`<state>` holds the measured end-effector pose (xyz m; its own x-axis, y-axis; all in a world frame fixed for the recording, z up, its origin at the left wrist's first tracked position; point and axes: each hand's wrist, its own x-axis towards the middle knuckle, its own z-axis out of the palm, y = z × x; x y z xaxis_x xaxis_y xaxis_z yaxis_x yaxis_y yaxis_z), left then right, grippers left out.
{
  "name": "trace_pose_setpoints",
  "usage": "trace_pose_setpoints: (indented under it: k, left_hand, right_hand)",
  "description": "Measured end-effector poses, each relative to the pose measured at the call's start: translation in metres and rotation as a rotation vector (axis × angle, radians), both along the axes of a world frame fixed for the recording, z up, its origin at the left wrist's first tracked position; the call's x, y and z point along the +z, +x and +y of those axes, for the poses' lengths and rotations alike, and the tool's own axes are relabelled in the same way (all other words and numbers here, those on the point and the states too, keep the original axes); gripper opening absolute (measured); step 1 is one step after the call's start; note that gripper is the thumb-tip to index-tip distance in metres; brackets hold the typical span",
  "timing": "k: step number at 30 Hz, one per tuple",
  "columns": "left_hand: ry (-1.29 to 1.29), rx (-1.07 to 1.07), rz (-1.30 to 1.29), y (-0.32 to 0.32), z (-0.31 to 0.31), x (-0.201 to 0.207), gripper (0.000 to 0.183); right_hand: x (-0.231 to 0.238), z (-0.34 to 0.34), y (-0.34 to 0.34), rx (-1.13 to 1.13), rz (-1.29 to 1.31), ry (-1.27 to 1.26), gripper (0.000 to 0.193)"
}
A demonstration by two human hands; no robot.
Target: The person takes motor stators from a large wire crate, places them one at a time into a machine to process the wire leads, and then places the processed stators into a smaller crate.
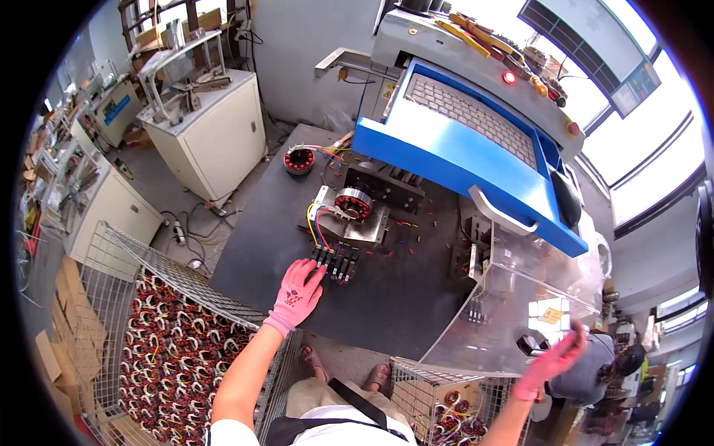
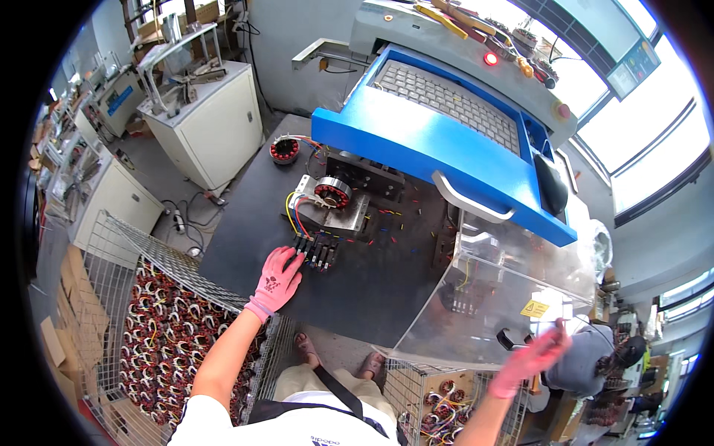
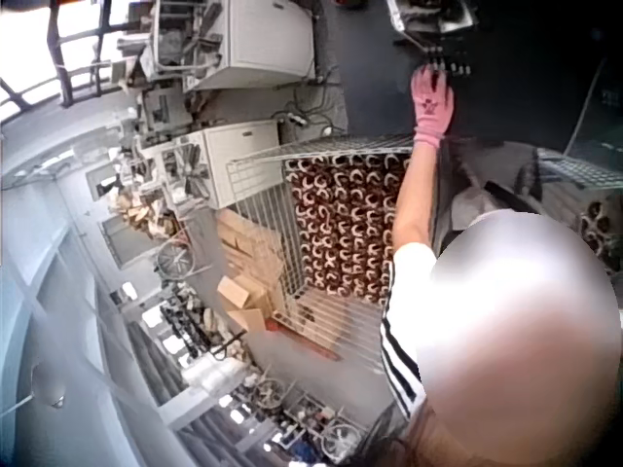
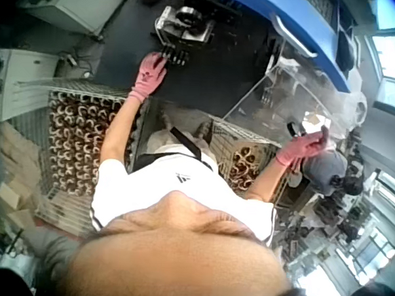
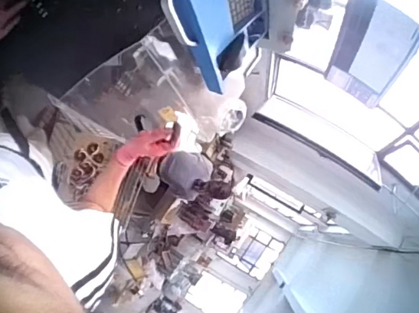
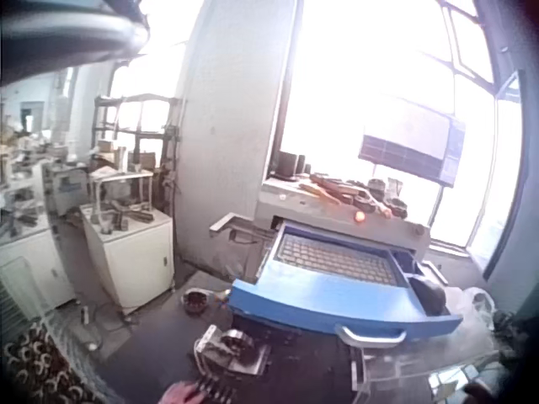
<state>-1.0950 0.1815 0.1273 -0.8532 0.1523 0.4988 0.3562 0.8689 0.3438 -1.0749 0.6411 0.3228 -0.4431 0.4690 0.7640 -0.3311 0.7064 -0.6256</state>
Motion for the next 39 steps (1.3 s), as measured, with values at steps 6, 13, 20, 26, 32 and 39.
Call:
trace_pose_setpoints:
  k: [6,13,20,26,32,39]
  left_hand:
    - [-0.078,0.015,-0.044,0.001,-0.005,-0.010,0.046]
    - [-0.036,0.007,-0.092,0.004,-0.010,-0.022,0.047]
    - [0.067,-0.013,-0.109,0.004,-0.003,-0.015,0.053]
    - [0.556,0.110,-0.263,0.019,0.005,0.013,0.046]
    - [2.513,-0.366,-0.473,0.117,0.044,0.100,0.085]
    - [2.513,-0.350,-0.479,0.230,0.123,0.098,0.089]
  right_hand:
    - [-0.041,-0.305,-0.061,0.920,-0.407,0.589,0.055]
    - [-0.132,-0.374,-0.136,1.265,-1.026,-0.429,0.047]
    - [-0.121,-0.319,-0.225,0.625,-0.466,0.673,0.047]
    - [-0.089,-0.314,-0.180,0.790,-0.650,0.679,0.044]
    - [-0.034,-0.288,-0.006,1.184,-0.873,0.533,0.040]
    - [-0.052,-0.253,0.056,1.604,-1.405,-0.458,0.036]
